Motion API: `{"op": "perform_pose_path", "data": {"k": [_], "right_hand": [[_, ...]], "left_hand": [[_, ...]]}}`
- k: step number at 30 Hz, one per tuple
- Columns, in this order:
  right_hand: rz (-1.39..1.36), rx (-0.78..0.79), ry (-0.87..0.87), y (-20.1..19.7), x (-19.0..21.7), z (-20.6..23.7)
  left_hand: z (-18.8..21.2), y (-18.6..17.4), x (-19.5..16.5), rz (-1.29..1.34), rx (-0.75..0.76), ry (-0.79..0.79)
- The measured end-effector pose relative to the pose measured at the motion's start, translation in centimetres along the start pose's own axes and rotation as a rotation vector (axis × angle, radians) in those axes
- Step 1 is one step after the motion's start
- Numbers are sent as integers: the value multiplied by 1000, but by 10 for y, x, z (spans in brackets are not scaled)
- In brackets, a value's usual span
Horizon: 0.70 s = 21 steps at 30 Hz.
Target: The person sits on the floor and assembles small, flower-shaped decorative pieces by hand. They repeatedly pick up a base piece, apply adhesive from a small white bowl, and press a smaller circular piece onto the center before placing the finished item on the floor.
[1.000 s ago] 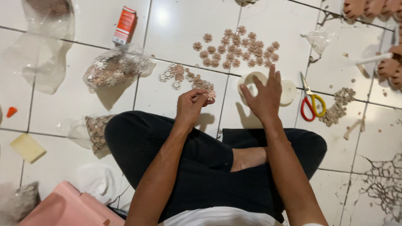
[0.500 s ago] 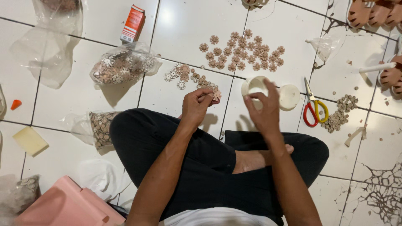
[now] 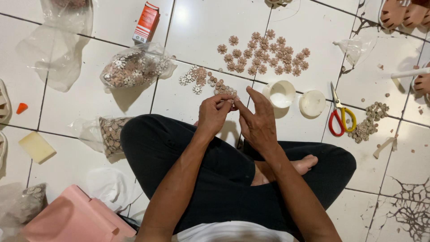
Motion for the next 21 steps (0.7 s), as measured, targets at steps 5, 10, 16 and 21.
{"op": "perform_pose_path", "data": {"k": [5, 10, 16, 21], "right_hand": [[19, -4, -61, -4, -2, -2], [-203, -201, 192, -11, -16, 1], [-442, 156, 584, 29, -23, -26], [-377, 102, 475, 45, 1, -48]], "left_hand": [[0, 1, -3, -151, -55, -59], [-2, -6, -3, 12, -148, 26], [-8, -20, -9, 429, -277, 131], [-4, -26, -11, 398, -305, 94]]}}
Point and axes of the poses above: each hand's wrist, its own z-axis away from the middle knuckle, its own y-axis out of the palm, x = y × z, the point moved 2 cm from there along -z, towards the middle knuckle, and after that the axes turned 3 degrees about -y, right-handed, at the moved point
